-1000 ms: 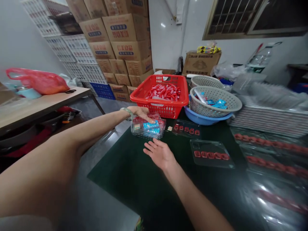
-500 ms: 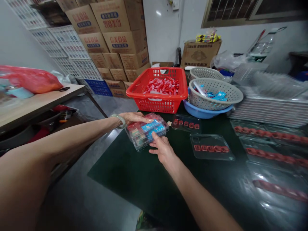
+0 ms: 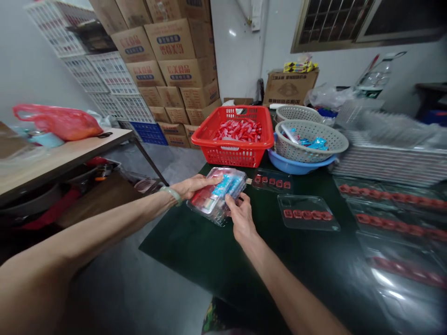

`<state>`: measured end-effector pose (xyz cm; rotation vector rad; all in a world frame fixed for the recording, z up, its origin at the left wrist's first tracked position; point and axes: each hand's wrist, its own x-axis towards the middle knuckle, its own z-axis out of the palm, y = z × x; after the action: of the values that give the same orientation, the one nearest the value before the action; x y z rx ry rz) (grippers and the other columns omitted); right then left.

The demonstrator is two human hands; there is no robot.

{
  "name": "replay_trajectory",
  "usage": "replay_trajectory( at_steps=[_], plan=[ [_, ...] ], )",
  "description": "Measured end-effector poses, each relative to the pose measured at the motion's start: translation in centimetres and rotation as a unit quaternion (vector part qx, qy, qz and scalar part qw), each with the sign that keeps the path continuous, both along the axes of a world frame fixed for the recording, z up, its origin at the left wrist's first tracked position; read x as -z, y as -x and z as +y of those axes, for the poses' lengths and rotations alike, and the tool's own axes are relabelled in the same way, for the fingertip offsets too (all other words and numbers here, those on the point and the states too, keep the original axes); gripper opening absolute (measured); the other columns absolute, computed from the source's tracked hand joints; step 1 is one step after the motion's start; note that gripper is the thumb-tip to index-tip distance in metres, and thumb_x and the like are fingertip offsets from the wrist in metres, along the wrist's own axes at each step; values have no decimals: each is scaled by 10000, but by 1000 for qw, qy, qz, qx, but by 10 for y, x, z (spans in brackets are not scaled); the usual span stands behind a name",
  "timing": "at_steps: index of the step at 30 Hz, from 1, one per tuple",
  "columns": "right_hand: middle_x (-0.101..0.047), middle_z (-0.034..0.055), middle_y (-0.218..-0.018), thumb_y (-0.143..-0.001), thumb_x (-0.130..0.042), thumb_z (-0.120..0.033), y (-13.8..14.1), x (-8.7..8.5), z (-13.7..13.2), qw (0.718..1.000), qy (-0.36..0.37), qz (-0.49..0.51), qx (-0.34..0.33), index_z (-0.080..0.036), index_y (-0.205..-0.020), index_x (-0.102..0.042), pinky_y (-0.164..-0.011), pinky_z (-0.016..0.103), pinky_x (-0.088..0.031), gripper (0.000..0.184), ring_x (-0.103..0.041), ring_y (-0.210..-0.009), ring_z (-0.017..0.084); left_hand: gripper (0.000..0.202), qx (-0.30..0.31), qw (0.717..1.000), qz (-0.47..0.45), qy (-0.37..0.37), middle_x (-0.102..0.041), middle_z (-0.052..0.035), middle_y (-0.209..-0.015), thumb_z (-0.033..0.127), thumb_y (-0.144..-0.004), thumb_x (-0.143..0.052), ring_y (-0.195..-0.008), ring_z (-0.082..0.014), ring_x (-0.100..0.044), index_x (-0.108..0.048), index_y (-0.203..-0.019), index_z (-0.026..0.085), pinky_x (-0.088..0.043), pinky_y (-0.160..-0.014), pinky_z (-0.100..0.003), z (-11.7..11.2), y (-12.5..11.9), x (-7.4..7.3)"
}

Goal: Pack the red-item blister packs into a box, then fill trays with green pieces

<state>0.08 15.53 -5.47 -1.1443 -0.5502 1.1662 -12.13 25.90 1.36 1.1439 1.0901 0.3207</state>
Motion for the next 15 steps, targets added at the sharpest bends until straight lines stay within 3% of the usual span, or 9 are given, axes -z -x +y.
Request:
replay_trajectory(
  at_steps=[3, 7, 10, 12, 15],
  plan=[
    [-567, 100, -1173, -682, -701, -340, -8, -6, -6, 994, -102, -13, 25, -212, -1292, -262, -866, 366, -498, 762, -604, -992, 200, 469, -3, 993, -71, -90, -667, -94, -784, 443, -633, -753, -615, -158, -600, -629, -896, 75, -504, -591, -277, -11, 4, 8],
    [-461, 94, -1321, -680, -698, -218, -28, -16, -24, 968, -209, -135, -19, -251, -1367, -227, -989, 394, -425, 834, -504, -1166, 220, 473, 26, 952, -158, -262, -649, -42, -754, 354, -563, -808, -634, -140, -589, -617, -911, 95, -485, -601, -232, -24, 6, 15],
    [-397, 85, -1373, -677, -677, -151, -42, -12, -39, 940, -224, -254, -38, -252, -1387, -225, -1052, 404, -355, 847, -427, -1235, 228, 680, 68, 928, -140, -339, -647, -96, -1009, 212, -463, -850, -899, -236, -605, -584, -1081, 112, -487, -798, -314, -37, 7, 18],
    [-420, 78, -1345, -677, -660, -125, -48, -3, -45, 926, -208, -307, -73, -244, -1367, -271, -1048, 401, -357, 802, -435, -1218, 225, 781, 94, 914, -127, -374, -581, -131, -1179, 187, -471, -839, -1082, -294, -531, -529, -1186, 134, -439, -915, -388, -45, 8, 22],
    [-467, 61, -1284, -679, -657, -114, -50, 9, -48, 922, -195, -314, -118, -247, -1320, -324, -1030, 380, -375, 735, -466, -1179, 205, 733, 106, 920, -107, -362, -580, -151, -1176, 189, -497, -827, -1126, -317, -499, -539, -1169, 125, -427, -928, -425, -51, 10, 30]
  ],
)
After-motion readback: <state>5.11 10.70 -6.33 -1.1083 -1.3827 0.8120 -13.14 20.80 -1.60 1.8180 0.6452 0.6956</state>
